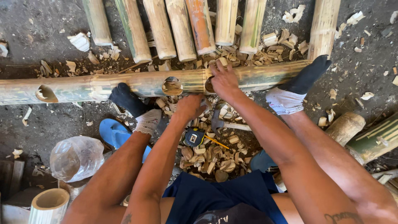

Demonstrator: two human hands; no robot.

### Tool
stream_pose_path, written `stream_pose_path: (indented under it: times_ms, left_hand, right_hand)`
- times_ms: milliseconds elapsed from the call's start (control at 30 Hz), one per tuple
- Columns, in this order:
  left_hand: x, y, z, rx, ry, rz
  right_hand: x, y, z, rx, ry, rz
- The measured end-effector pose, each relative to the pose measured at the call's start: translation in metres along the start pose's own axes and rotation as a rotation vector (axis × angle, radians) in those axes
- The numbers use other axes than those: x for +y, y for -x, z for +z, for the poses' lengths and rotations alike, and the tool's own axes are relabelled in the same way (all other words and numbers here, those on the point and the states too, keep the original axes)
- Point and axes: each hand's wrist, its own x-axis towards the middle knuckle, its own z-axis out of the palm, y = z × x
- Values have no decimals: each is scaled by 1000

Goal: The person sits on the ground and uses a hammer and chisel to carve holes into bamboo poles. They repeatedly strike the chisel to remove material, occasionally inspecting the hollowed sections.

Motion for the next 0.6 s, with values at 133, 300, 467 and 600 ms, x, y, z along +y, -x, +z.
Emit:
stream_pose_path:
  times_ms: [133, 300, 467, 600]
  left_hand:
    - [-15, 2, 1, 15, 167, 28]
    - [-24, -3, 17, -29, 343, 104]
    - [16, -24, 17, 172, 544, 284]
    - [45, -34, 8, 236, 689, 343]
  right_hand:
    - [13, 7, 23, 390, -545, -61]
    - [73, 8, 87, 792, -1897, 337]
    - [111, -37, 126, 1043, -1196, 557]
    - [120, -68, 115, 992, -1014, 739]
